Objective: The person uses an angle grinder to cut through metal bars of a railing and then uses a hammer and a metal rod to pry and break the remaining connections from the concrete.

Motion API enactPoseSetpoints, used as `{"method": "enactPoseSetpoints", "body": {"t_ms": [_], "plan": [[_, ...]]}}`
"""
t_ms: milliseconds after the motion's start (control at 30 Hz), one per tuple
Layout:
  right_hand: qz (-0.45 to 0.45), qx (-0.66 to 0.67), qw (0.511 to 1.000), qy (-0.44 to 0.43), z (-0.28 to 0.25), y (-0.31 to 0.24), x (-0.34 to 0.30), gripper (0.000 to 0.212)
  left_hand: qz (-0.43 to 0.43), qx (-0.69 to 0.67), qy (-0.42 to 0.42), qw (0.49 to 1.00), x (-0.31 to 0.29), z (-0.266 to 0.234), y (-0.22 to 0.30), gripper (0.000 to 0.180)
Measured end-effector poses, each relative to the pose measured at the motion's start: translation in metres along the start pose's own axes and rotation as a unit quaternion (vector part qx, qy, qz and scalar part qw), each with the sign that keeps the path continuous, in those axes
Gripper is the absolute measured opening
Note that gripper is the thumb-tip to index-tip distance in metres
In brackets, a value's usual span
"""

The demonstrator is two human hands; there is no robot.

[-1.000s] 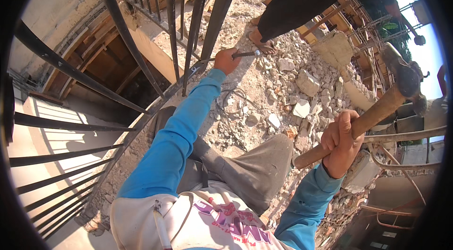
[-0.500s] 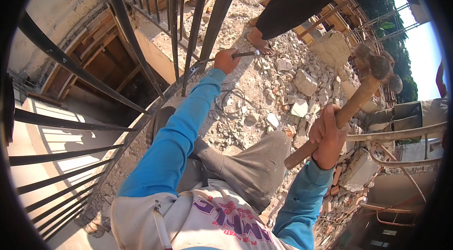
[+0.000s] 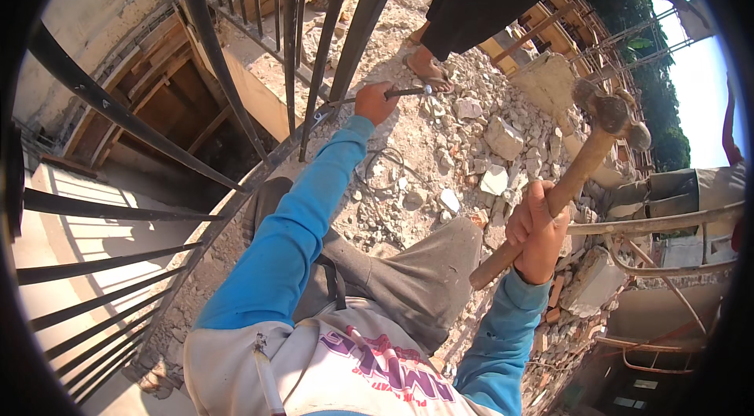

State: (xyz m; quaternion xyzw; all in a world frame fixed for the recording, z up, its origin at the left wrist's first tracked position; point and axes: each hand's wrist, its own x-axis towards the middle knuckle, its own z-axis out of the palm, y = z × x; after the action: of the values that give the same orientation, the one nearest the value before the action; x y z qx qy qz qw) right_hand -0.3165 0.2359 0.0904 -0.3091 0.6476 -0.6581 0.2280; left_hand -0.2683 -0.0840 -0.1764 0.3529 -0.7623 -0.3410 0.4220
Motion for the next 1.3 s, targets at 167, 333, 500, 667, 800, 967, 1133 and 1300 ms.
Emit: {"method": "enactPoseSetpoints", "body": {"t_ms": [167, 333, 500, 667, 800, 967, 1133, 1300], "plan": [[-0.383, 0.133, 0.914, 0.023, -0.056, -0.123, 0.014, 0.028, 0.026, -0.010, 0.020, 0.999, 0.004, 0.008, 0.007, 0.017], [-0.179, -0.032, 0.980, -0.079, -0.003, 0.043, 0.034, 0.023, 0.029, -0.025, 0.036, 0.999, 0.000, 0.018, 0.016, 0.020], [0.042, -0.185, 0.974, -0.122, -0.007, 0.062, 0.026, 0.038, 0.015, -0.010, 0.008, 1.000, -0.001, 0.006, 0.003, 0.019], [-0.245, 0.147, 0.958, -0.006, -0.029, -0.064, 0.027, 0.026, 0.027, -0.029, 0.029, 0.999, 0.004, 0.010, 0.009, 0.017], [-0.185, 0.166, 0.966, 0.077, 0.047, 0.012, 0.028, 0.026, 0.017, -0.046, 0.041, 0.998, 0.000, 0.017, 0.013, 0.017], [0.220, -0.039, 0.965, -0.137, 0.073, 0.088, 0.024, 0.023, 0.024, 0.009, 0.008, 1.000, 0.010, 0.004, -0.003, 0.017], [0.205, -0.103, 0.969, -0.094, 0.028, 0.077, 0.008, 0.019, 0.012, -0.059, 0.036, 0.998, 0.003, 0.008, 0.009, 0.018], [0.152, -0.190, 0.967, -0.077, 0.008, 0.077, -0.001, 0.019, 0.006, -0.052, 0.022, 0.998, 0.002, 0.009, 0.019, 0.018]]}}
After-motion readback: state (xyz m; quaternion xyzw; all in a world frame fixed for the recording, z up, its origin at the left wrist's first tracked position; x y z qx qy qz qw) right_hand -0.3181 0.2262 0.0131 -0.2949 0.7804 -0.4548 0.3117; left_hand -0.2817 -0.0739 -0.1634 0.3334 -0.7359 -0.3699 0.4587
